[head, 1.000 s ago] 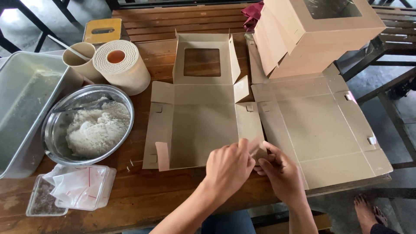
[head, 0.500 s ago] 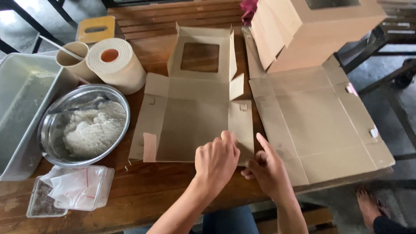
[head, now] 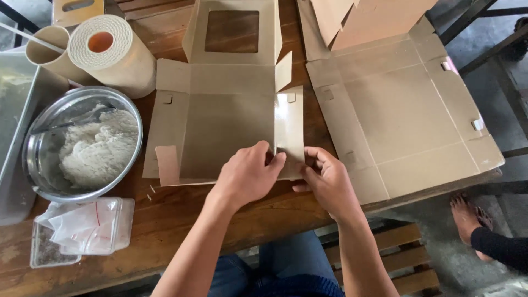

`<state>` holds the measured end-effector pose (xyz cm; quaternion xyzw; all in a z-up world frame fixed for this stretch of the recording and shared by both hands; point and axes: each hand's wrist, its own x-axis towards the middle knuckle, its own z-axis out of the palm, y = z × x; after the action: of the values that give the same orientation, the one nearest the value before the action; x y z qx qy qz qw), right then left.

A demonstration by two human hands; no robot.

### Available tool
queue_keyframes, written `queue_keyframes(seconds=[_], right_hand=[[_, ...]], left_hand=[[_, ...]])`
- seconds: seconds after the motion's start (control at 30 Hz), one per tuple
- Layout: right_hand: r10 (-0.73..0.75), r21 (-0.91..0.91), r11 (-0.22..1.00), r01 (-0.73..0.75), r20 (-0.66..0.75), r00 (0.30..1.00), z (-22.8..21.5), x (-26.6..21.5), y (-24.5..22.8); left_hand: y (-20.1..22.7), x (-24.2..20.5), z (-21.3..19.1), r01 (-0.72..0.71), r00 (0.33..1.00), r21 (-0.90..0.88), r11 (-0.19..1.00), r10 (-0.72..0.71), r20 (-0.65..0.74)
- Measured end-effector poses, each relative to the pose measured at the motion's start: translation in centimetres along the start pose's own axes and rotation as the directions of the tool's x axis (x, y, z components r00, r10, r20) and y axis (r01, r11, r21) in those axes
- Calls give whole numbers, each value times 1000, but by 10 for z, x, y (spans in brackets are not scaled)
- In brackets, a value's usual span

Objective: The person assembles a flat cardboard box with a clear window by folding and interlocking its tabs and flaps. They work on a wooden table, folding the sides and securing the corners to form a finished box.

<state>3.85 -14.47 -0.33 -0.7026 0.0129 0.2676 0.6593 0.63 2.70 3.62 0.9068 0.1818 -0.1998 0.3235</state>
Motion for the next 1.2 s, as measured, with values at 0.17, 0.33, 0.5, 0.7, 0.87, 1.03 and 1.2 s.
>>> queue_keyframes(seconds=[0.17,0.33,0.5,0.7,0.87,1.03,1.2], right_hand=[[-54,5,999,54,30,998,3,2,-5],[-47,41,998,45,39,998,12,1,-10],[-35,87,996,31,41,999,20,1,-12],[-52,86,995,50,29,998,26,4,-11],[-71,90,994,69,10,997,27,3,-11],[-92,106,990,90,12,996,28,8,-7],[-93,114,989,89,29,995,26,10,-7]], left_hand=[[-2,-5,-17,-35,999,-131,991,32,-28],[-10,3,-8,-55,998,-217,975,51,-25],[-11,6,-7,-87,996,-236,968,88,-5],[-15,11,-3,-86,996,-238,968,88,1],[-14,7,-7,-85,996,-256,963,91,10],[-10,6,-7,-98,995,-260,961,104,11],[-10,4,-10,-88,995,-273,958,97,19]])
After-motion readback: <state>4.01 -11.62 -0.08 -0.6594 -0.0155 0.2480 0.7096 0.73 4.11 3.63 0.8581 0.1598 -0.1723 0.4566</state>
